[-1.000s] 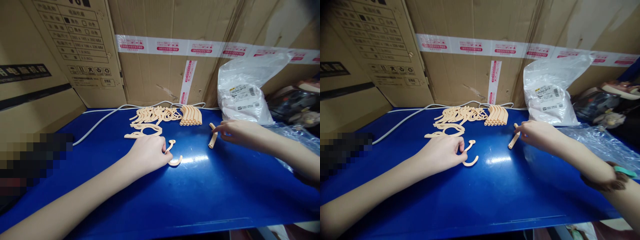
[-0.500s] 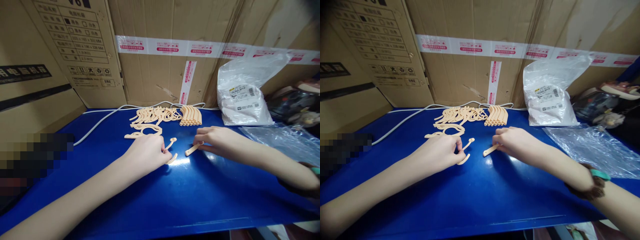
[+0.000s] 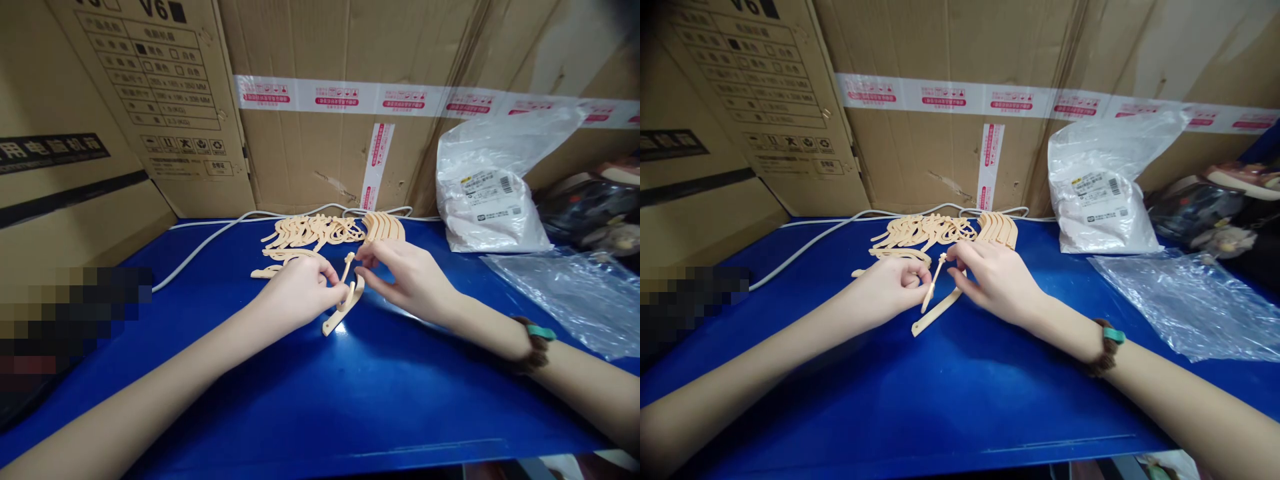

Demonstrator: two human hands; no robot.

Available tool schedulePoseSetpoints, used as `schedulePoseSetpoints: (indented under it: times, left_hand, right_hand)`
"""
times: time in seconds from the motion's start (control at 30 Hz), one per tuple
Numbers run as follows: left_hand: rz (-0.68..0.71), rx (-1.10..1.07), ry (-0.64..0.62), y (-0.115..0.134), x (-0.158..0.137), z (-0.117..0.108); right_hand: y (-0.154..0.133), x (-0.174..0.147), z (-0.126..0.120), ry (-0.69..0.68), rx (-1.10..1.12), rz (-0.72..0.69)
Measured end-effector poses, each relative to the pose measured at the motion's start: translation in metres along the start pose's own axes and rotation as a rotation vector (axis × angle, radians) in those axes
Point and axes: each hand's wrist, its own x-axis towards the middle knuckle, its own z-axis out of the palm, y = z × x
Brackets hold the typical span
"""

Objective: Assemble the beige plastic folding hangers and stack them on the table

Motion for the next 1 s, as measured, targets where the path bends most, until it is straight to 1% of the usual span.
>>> schedulePoseSetpoints:
  times: [0.07,0.13,0.2,0.27,0.37,0.4,0.5,0.57,0.6,0.67,0.77,0.83,0.93,1.0]
  left_hand:
    - [-0.051,-0.126,-0.081,-0.001,0.001,0.005]
    - [-0.074,-0.218,-0.135,-0.001,0.002,0.008]
    - [-0.072,-0.253,-0.154,0.000,0.001,0.011]
    - [-0.071,-0.251,-0.164,0.001,0.001,0.011]
    - [-0.031,-0.280,-0.162,0.003,0.000,0.011]
    - [-0.009,-0.295,-0.145,0.003,0.000,0.011]
    - [0.037,-0.284,-0.074,0.003,0.000,0.011]
    - [0.056,-0.199,-0.036,0.001,0.000,0.011]
    - [0.075,-0.126,-0.013,0.001,0.000,0.011]
    - [0.156,0.060,0.034,0.000,-0.001,0.011]
    - [0.293,0.322,0.068,0.000,-0.004,0.011]
    - [0.324,0.428,0.063,0.001,-0.006,0.010]
    - [0.343,0.489,0.036,0.002,-0.007,0.011]
    - [0.386,0.490,0.032,0.002,-0.007,0.012]
  right_hand:
    - [0.005,-0.004,0.004,0.023,-0.085,-0.137]
    - [0.005,-0.007,0.007,0.009,-0.166,-0.253]
    - [0.003,-0.008,0.008,-0.016,-0.203,-0.312]
    - [0.002,-0.008,0.008,-0.024,-0.204,-0.317]
    - [0.004,-0.008,0.008,-0.030,-0.111,-0.232]
    - [0.006,-0.008,0.009,-0.027,-0.042,-0.170]
    - [0.010,-0.008,0.009,-0.003,0.234,0.093]
    - [0.014,-0.007,0.010,0.019,0.396,0.257]
    - [0.015,-0.007,0.010,0.029,0.459,0.319]
    - [0.019,-0.006,0.012,0.045,0.541,0.413]
    - [0.024,-0.006,0.016,0.034,0.585,0.472]
    - [0.026,-0.006,0.020,0.025,0.598,0.460]
    - [0.028,-0.007,0.024,0.043,0.627,0.440]
    - [0.029,-0.007,0.026,0.036,0.641,0.461]
